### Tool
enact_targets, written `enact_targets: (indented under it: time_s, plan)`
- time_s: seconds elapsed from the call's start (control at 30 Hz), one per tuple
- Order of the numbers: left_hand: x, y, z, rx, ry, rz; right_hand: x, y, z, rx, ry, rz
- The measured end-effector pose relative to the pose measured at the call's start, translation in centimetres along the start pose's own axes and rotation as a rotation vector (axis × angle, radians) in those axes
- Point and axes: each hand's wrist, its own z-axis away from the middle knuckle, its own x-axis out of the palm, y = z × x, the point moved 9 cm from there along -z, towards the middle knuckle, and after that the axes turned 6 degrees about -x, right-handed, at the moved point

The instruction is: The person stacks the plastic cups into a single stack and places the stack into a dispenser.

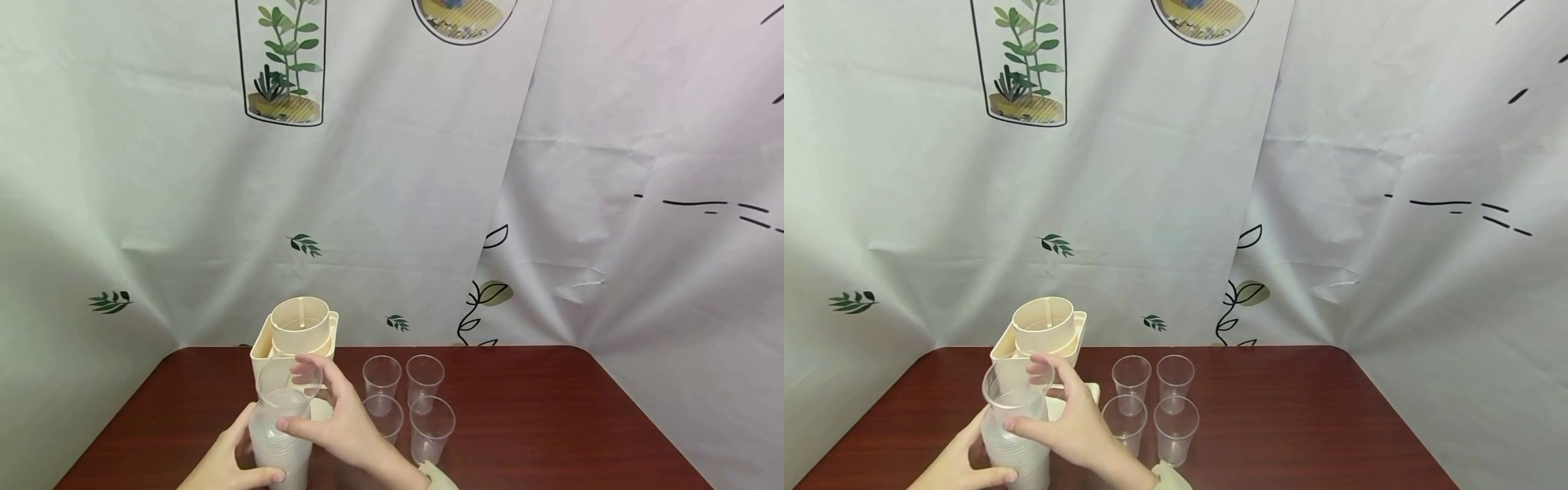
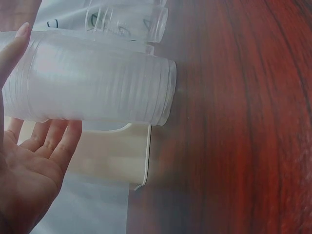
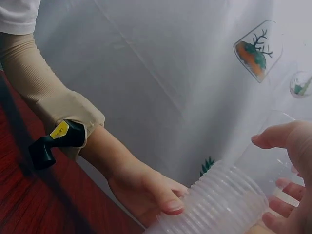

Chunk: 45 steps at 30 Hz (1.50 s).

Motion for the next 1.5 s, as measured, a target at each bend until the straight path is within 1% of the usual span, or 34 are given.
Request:
enact_targets:
  time_s: [0.07,0.13,0.37,0.43,0.5,0.57,0.67,0.73,0.8,0.9,1.07,1.13,1.3,1.37,1.5]
  plan:
    - [0.1,-0.2,0.0,-0.014,-0.008,0.007,0.0,0.1,0.0,-0.005,-0.010,0.016]
    - [0.1,-0.2,0.0,-0.017,-0.013,0.015,0.1,0.4,0.1,0.014,-0.019,0.027]
    - [0.0,0.4,0.0,0.041,0.000,0.018,0.2,1.3,0.4,0.082,-0.030,0.057]
    - [0.0,0.4,0.1,0.043,0.003,0.021,0.3,1.6,0.5,0.097,-0.034,0.063]
    - [0.0,0.4,0.1,0.035,0.006,0.020,0.3,1.8,0.6,0.111,-0.036,0.070]
    - [0.0,0.2,0.1,0.013,0.011,0.014,0.4,2.0,0.8,0.121,-0.040,0.080]
    - [-0.1,-0.1,0.1,-0.034,0.022,0.010,0.4,2.1,1.0,0.133,-0.047,0.090]
    - [-0.1,-0.1,0.1,-0.039,0.022,0.002,0.4,2.2,1.0,0.138,-0.059,0.096]
    - [-0.1,-0.1,0.1,-0.031,0.018,0.001,0.5,2.3,1.0,0.132,-0.071,0.106]
    - [0.0,0.0,0.0,0.004,0.005,-0.004,0.5,2.3,1.0,0.106,-0.087,0.125]
    - [-0.1,-0.2,0.0,0.012,0.002,0.009,0.7,2.1,0.9,0.054,-0.100,0.147]
    - [-0.1,-0.1,0.0,0.021,0.005,0.007,0.7,2.0,0.9,0.050,-0.100,0.149]
    - [0.0,0.3,0.0,0.058,0.007,-0.003,0.6,2.2,1.0,0.075,-0.093,0.119]
    - [0.0,0.4,0.0,0.046,0.012,-0.007,0.6,2.2,1.0,0.080,-0.092,0.111]
    - [0.0,0.3,0.0,-0.032,0.020,0.008,0.6,2.1,1.0,0.094,-0.089,0.100]
